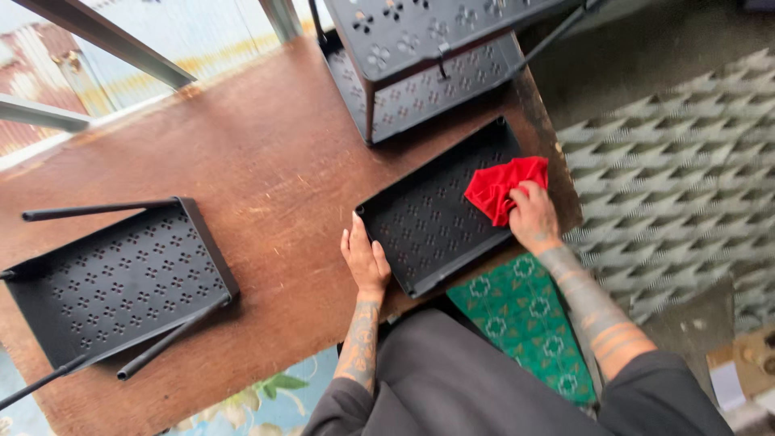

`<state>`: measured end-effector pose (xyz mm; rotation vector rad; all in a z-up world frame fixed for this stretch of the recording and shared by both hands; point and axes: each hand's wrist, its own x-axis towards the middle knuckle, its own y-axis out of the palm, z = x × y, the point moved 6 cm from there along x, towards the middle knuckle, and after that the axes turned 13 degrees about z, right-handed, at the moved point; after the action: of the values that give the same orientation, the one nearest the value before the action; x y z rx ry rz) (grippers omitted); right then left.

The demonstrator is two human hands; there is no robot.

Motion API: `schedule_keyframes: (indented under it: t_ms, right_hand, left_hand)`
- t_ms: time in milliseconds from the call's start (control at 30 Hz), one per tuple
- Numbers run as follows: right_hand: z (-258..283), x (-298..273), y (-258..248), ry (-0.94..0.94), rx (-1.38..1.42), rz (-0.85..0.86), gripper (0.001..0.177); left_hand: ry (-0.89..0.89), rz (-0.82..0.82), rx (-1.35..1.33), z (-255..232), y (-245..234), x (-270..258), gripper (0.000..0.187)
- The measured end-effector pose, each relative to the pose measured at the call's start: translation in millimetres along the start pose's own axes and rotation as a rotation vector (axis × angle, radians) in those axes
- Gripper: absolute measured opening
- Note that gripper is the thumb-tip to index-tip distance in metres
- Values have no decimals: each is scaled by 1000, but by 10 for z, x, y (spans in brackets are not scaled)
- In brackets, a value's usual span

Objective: The person inserts metal legs into the corner holes of black plastic trays and wipes the trays with a red cloth. The person repeats this process for multiple trays, stacking the finished units on a wooden table.

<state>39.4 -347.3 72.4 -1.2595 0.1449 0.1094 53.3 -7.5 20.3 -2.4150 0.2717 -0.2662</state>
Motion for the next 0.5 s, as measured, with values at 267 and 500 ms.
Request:
schedule_keyframes:
  t_ms: [267, 500]
  right_hand:
    - [1812, -124, 809, -492, 271, 46, 49]
    - [318, 553, 497, 77, -12, -104, 75]
  left_hand:
    - [1, -6, 20, -29, -41, 28, 64]
    - [-1, 19, 27, -50, -41, 37, 64]
